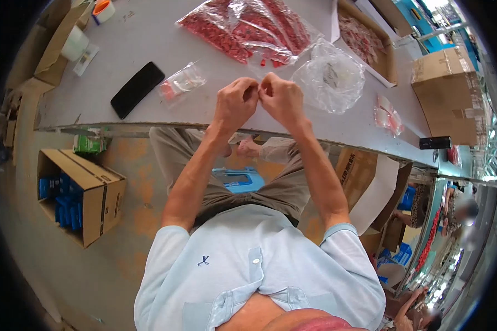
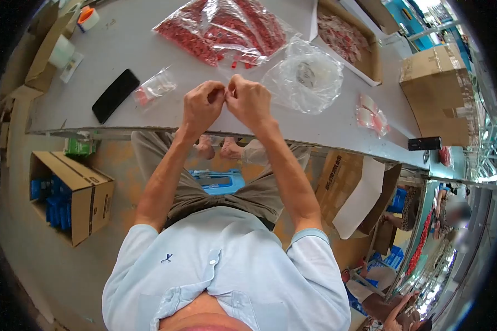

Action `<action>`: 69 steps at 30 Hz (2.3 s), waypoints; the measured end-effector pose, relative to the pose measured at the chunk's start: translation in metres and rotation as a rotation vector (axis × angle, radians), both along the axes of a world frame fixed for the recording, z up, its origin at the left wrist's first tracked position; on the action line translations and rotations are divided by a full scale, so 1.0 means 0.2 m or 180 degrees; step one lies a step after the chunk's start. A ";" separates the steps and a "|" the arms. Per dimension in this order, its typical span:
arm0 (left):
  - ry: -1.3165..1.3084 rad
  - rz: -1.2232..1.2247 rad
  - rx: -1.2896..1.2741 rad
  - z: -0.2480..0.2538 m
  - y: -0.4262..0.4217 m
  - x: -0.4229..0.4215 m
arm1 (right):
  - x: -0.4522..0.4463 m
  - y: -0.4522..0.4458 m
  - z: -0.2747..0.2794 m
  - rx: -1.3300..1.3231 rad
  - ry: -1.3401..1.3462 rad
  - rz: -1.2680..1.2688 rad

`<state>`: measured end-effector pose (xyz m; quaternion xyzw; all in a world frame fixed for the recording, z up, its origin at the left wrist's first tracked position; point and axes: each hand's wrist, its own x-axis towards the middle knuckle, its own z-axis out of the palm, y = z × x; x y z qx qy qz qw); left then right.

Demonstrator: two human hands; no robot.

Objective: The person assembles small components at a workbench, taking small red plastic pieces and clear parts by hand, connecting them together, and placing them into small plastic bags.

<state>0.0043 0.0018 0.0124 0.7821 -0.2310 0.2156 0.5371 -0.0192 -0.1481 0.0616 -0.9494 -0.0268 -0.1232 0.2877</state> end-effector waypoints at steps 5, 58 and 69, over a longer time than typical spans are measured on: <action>0.1533 -0.0203 -0.1087 0.02 0.06 0.03 | -0.05 -0.13 0.07 0.1223 0.0104 0.0131; 0.2153 -0.1485 -0.1097 0.03 0.07 0.04 | -0.07 -0.11 -0.12 0.2068 -0.0099 0.0372; 0.2135 -0.1358 -0.1103 0.01 0.07 0.05 | -0.06 -0.16 -0.08 0.2046 0.0323 0.0561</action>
